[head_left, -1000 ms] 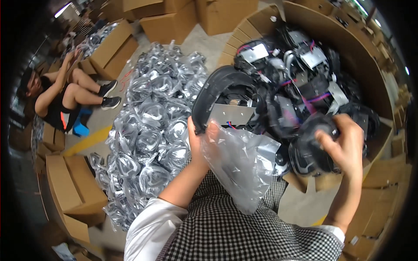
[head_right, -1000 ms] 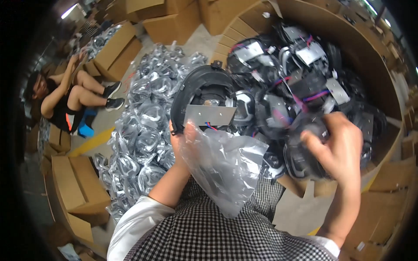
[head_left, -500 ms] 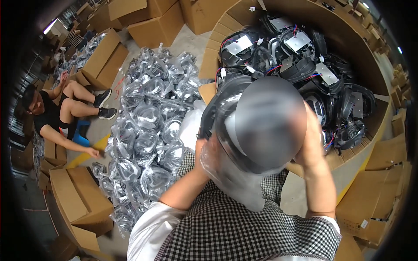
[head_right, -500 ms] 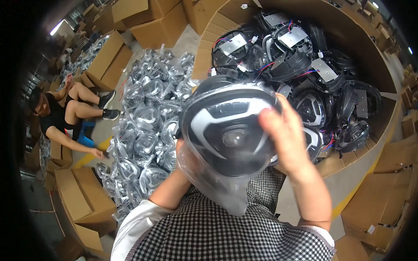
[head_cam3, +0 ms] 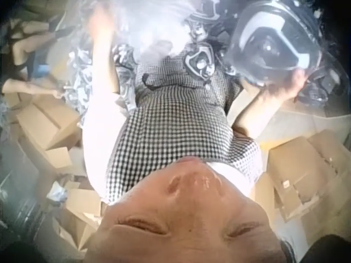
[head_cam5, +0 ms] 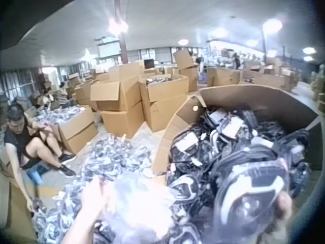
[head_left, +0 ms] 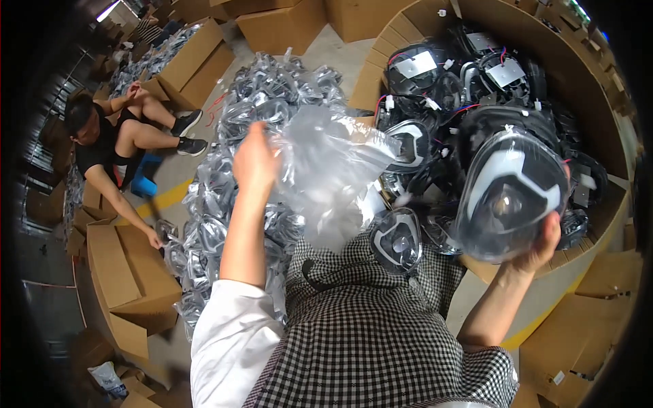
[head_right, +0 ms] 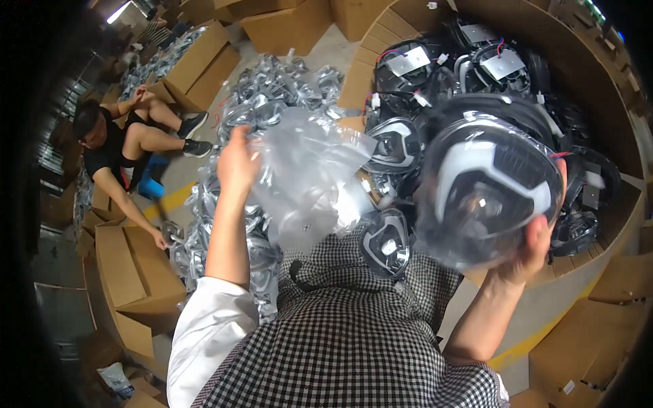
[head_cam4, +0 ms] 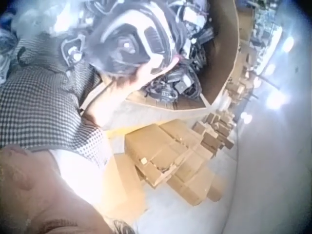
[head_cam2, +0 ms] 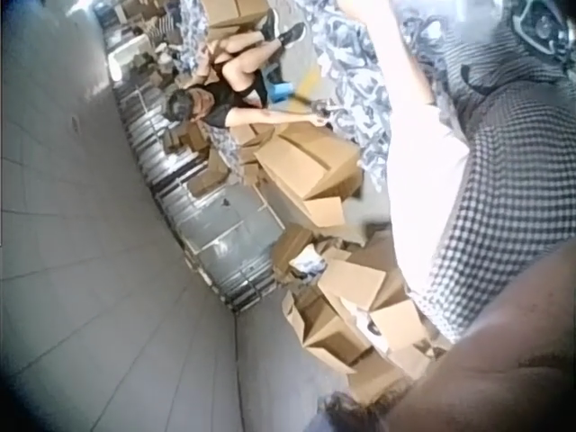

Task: The person places headlamp components into plastic bags by hand, then moves the bagged components between cardboard bins.

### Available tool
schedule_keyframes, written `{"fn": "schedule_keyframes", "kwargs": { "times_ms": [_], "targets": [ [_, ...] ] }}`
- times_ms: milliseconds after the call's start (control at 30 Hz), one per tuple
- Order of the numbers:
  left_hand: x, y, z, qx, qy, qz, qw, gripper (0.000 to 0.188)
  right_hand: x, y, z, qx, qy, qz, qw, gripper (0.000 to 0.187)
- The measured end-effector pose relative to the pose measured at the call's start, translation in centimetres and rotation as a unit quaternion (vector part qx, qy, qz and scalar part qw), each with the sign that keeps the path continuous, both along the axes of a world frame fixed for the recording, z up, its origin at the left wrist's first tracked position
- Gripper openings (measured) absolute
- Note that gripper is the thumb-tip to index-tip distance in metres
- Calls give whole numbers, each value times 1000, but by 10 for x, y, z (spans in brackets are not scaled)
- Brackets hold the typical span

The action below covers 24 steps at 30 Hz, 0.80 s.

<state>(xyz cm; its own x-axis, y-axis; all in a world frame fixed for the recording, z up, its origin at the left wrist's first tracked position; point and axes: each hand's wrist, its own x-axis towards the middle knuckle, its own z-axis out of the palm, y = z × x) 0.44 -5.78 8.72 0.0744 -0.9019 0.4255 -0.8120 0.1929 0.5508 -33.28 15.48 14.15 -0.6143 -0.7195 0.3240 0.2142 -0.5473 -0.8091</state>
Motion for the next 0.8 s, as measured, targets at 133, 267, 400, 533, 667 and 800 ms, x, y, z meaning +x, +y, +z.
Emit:
{"fn": "schedule_keyframes", "kwargs": {
  "times_ms": [133,267,400,533,667,800],
  "targets": [
    [-46,-2,21,144,-207,-88,964,36,72,-35,26,66,396,291,869,108],
    [-46,-20,37,262,-134,-372,880,33,149,-63,-42,185,40,623,759,101],
    [-11,7,66,304,-204,-308,878,42,121,-76,-101,282,-185,423,841,106],
    [21,70,45,235,-255,-244,906,42,101,-88,-88,239,-201,209,927,96],
    [42,110,1,210,100,-251,940,28,77,-76,-104,293,528,38,796,98],
    [52,116,22,226,564,-158,778,22,70,-45,-9,151,853,116,485,52]
  ]
}}
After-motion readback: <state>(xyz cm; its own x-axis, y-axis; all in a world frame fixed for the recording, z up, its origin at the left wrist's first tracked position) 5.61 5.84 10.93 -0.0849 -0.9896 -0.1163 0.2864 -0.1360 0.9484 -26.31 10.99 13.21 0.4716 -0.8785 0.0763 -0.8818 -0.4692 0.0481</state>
